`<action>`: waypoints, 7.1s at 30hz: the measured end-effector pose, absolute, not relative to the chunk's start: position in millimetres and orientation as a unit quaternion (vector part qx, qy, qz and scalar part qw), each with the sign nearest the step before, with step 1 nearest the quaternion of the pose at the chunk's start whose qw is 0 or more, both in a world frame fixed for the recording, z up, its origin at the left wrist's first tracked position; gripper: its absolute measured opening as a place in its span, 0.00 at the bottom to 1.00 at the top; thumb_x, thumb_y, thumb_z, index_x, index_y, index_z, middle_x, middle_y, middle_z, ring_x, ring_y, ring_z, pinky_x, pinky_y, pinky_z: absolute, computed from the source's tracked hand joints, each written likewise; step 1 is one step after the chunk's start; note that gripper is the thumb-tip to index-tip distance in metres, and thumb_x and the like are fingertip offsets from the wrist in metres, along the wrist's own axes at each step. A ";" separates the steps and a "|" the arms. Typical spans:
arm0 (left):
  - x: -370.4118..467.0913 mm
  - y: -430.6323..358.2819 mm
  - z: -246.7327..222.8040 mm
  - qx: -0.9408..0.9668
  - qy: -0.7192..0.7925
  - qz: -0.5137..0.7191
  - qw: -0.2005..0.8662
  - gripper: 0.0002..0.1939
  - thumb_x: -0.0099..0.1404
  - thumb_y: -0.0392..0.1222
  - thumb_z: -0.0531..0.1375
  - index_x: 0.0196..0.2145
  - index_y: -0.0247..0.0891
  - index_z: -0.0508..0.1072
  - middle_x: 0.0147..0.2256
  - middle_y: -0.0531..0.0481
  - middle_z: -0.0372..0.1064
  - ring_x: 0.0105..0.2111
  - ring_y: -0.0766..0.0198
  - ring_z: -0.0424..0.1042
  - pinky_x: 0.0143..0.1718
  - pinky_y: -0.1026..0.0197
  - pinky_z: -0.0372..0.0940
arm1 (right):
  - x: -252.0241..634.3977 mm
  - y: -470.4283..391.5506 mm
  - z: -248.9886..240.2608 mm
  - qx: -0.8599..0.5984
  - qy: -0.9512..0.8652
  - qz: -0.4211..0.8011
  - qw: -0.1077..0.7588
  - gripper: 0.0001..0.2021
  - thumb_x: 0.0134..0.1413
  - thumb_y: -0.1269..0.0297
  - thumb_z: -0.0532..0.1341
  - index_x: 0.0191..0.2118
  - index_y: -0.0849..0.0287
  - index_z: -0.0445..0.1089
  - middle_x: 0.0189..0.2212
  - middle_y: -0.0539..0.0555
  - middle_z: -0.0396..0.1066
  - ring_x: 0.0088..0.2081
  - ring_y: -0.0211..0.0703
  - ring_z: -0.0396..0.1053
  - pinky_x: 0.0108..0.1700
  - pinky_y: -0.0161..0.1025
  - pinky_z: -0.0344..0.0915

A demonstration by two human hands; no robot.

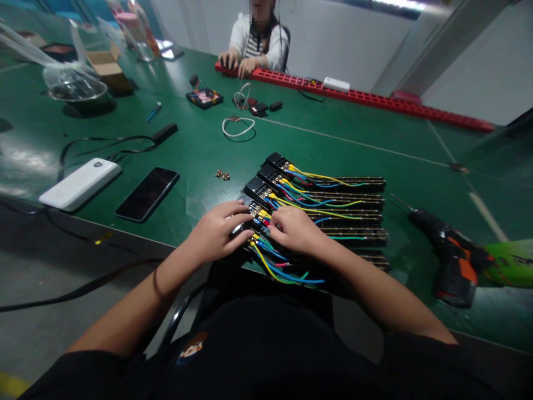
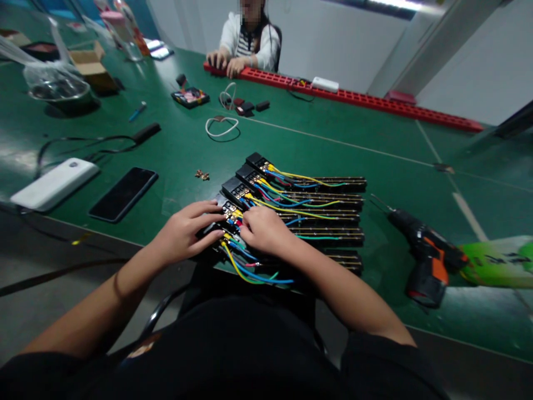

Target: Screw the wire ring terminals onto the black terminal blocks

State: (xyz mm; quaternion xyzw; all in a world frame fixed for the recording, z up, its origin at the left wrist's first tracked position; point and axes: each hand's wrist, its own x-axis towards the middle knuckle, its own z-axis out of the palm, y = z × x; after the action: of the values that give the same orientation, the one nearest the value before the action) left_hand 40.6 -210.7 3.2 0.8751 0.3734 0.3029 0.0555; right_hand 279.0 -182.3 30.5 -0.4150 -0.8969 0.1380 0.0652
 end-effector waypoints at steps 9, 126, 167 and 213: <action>40.5 -212.9 5.7 0.901 0.367 0.230 0.012 0.20 0.71 0.50 0.58 0.56 0.40 0.74 0.54 0.36 0.68 0.57 0.45 0.67 0.57 0.40 0.65 | 274.1 -179.0 32.4 -0.416 -0.902 0.110 0.022 0.11 0.60 0.65 0.58 0.31 0.62 0.75 0.32 0.58 0.76 0.34 0.45 0.69 0.37 0.40 0.56; 42.3 -195.9 30.8 0.928 0.356 0.107 0.027 0.23 0.69 0.57 0.58 0.55 0.45 0.74 0.58 0.38 0.58 0.56 0.45 0.61 0.56 0.40 0.65 | 270.7 -182.3 35.6 -0.418 -0.905 0.076 -0.027 0.15 0.65 0.65 0.54 0.39 0.64 0.78 0.40 0.61 0.79 0.42 0.49 0.75 0.42 0.39 0.64; 35.7 -187.4 43.6 0.945 0.317 0.055 0.063 0.38 0.55 0.59 0.70 0.60 0.46 0.69 0.58 0.38 0.58 0.57 0.42 0.58 0.59 0.40 0.60 | 270.4 -174.7 49.2 -0.300 -0.948 0.018 -0.103 0.17 0.64 0.73 0.52 0.40 0.68 0.79 0.35 0.64 0.78 0.37 0.50 0.75 0.38 0.41 0.62; 33.6 -187.9 38.1 0.940 0.332 0.051 0.065 0.39 0.56 0.56 0.69 0.64 0.51 0.65 0.62 0.39 0.52 0.60 0.41 0.54 0.59 0.39 0.61 | 279.7 -172.3 32.6 -0.351 -0.933 0.069 -0.022 0.15 0.66 0.66 0.53 0.39 0.64 0.78 0.38 0.61 0.77 0.39 0.45 0.73 0.40 0.38 0.59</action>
State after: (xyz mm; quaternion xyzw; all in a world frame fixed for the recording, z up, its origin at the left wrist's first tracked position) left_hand 33.6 -187.9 38.1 0.9396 0.3323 0.0510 0.0646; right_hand 279.7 -172.3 32.6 -0.3512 -0.9335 0.0695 -0.0224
